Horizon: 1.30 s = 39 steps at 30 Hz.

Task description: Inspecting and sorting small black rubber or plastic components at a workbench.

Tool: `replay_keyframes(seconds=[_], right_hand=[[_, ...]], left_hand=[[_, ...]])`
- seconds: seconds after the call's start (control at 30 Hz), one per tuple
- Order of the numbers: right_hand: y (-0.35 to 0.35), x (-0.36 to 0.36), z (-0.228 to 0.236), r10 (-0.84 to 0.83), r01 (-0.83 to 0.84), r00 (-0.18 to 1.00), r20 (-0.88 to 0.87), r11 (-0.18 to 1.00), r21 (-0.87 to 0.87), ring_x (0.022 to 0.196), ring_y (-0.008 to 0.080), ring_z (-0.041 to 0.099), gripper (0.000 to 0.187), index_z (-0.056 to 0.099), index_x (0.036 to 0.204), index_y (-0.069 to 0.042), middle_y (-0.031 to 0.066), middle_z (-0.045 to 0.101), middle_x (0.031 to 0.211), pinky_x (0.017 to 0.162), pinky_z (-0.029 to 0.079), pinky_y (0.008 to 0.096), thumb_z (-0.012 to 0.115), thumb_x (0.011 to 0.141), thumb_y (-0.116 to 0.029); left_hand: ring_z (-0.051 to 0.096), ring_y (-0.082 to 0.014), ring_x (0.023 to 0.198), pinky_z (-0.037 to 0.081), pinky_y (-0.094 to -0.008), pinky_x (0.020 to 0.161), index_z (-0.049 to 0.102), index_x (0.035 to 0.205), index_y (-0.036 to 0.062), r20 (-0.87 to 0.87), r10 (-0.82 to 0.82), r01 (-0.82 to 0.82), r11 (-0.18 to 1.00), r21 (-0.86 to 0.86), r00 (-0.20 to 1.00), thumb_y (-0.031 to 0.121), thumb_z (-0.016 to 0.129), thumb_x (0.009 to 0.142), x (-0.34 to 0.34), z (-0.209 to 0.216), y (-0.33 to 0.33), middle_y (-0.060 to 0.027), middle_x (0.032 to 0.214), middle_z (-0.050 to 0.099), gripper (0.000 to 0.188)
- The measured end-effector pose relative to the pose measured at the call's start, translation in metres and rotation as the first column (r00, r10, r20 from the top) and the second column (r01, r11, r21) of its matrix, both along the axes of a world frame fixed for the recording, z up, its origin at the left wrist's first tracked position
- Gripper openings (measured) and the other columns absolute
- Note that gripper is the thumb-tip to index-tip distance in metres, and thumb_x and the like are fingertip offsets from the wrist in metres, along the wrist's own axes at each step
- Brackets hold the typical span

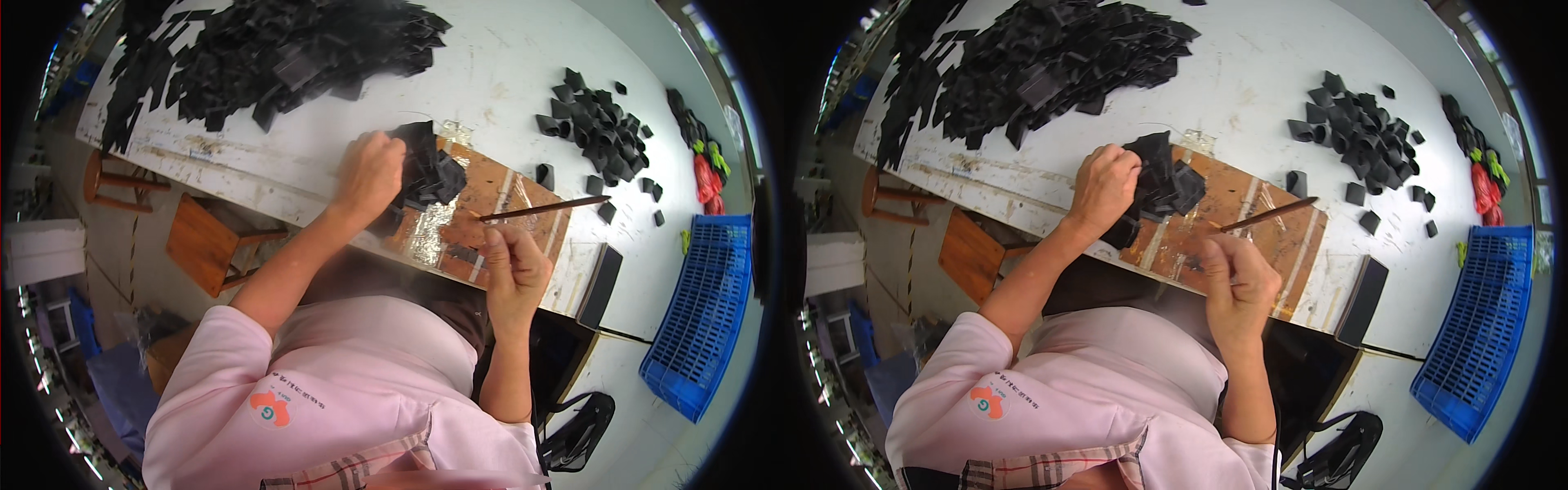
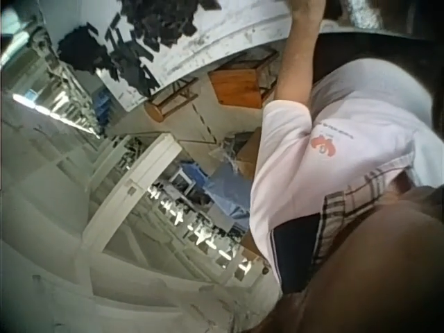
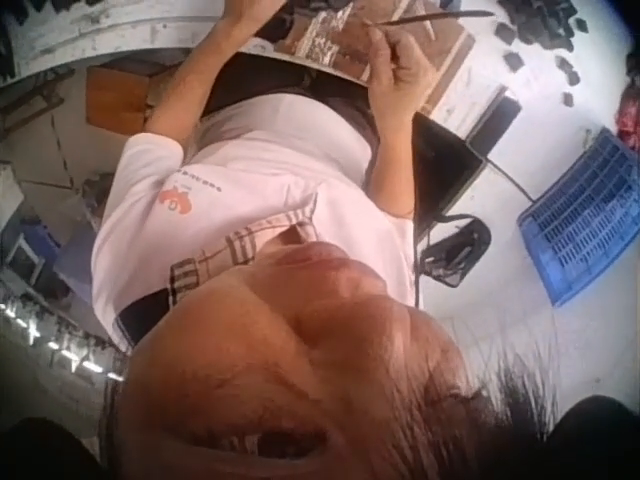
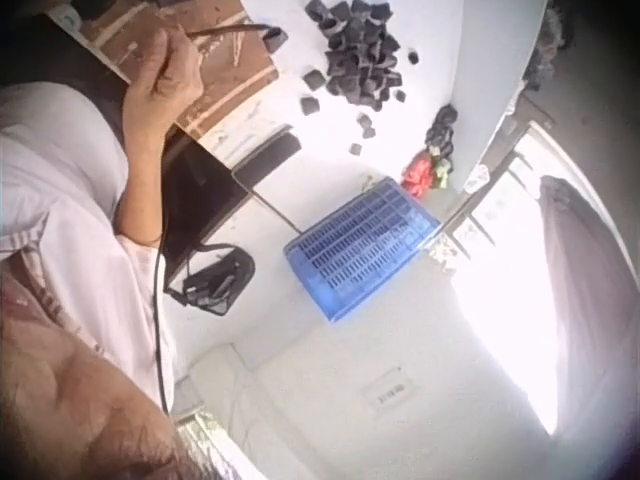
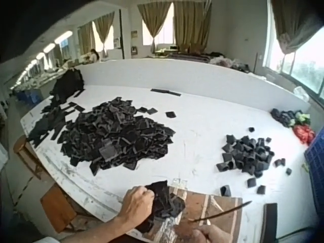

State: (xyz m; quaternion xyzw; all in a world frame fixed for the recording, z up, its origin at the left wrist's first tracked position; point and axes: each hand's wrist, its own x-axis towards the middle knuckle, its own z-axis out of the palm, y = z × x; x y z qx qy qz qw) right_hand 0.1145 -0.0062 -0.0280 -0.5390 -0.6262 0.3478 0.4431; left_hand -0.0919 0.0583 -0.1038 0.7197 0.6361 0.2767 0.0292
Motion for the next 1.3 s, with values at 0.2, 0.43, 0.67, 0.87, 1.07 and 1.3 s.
replay_keyframes(seconds=[0.2,0.43,0.67,0.87,1.07,1.3], right_hand=[[0.003,-0.012,0.006,0.046,-0.046,0.999,0.0,0.999,-0.03,0.053,0.0151,0.055,0.009,0.061,0.08,0.002,0.0084,0.058,0.064,0.051,0.043,0.0268,0.061,0.084,-0.007],[0.005,-0.023,0.008,0.038,-0.044,0.998,0.047,0.99,0.135,0.055,0.0159,0.054,0.009,0.062,0.084,0.0,0.008,0.056,0.065,0.05,0.043,0.0276,0.065,0.081,-0.008],[0.007,-0.026,0.021,-0.044,0.065,0.994,-0.101,0.974,0.218,0.056,0.0106,0.052,0.018,0.062,0.094,0.0,0.0058,0.056,0.071,0.05,0.042,0.0229,0.068,0.078,-0.004],[0.003,-0.021,0.024,-0.21,0.09,0.948,0.238,0.897,0.432,0.057,0.0222,0.056,0.013,0.06,0.087,-0.001,0.0097,0.056,0.074,0.049,0.045,0.0311,0.064,0.075,0.002],[0.003,-0.023,0.012,-0.311,0.176,0.9,0.307,0.901,0.396,0.059,0.0224,0.057,0.012,0.059,0.085,-0.001,0.0103,0.053,0.073,0.05,0.045,0.0317,0.063,0.074,0.002],[0.002,0.003,0.029,-0.145,0.026,0.836,-0.529,0.974,-0.226,0.055,0.0059,0.044,0.004,0.061,0.084,0.002,0.0007,0.053,0.068,0.045,0.035,0.0217,0.057,0.083,0.0]], left_hand=[[0.055,-0.0296,0.081,0.046,-0.0394,0.072,0.053,0.078,0.0024,-0.155,-0.066,0.069,0.998,0.016,0.986,0.002,0.06,0.075,-0.005,-0.006,0.008,-0.0111,0.078,0.054,0.007],[0.05,-0.01,0.065,0.042,-0.023,0.059,0.056,0.085,-0.0007,0.666,-0.055,0.098,0.995,-0.027,0.744,0.004,0.058,0.083,0.009,0.051,-0.012,-0.0047,0.075,0.055,0.006],[0.047,-0.0095,0.059,0.041,-0.0243,0.054,0.051,0.081,0.0017,0.783,-0.303,0.426,0.903,0.055,0.543,0.004,0.056,0.083,0.048,0.098,-0.047,-0.0047,0.07,0.052,0.006],[0.047,-0.0073,0.054,0.039,-0.0225,0.047,0.049,0.078,0.0024,0.704,-0.31,0.22,0.951,0.22,0.638,-0.004,0.056,0.079,0.065,0.091,-0.051,-0.0038,0.067,0.052,0.009],[0.04,-0.002,0.043,0.031,-0.0178,0.039,0.049,0.089,0.0025,0.991,0.131,0.317,0.939,-0.135,0.034,-0.004,0.057,0.08,0.074,0.089,-0.042,0.0003,0.062,0.054,0.014],[0.042,-0.0011,0.047,0.033,-0.0173,0.041,0.052,0.097,-0.0002,0.876,0.328,0.694,0.72,0.012,-0.355,-0.006,0.054,0.076,0.065,0.1,-0.04,-0.0053,0.081,0.057,0.022]])
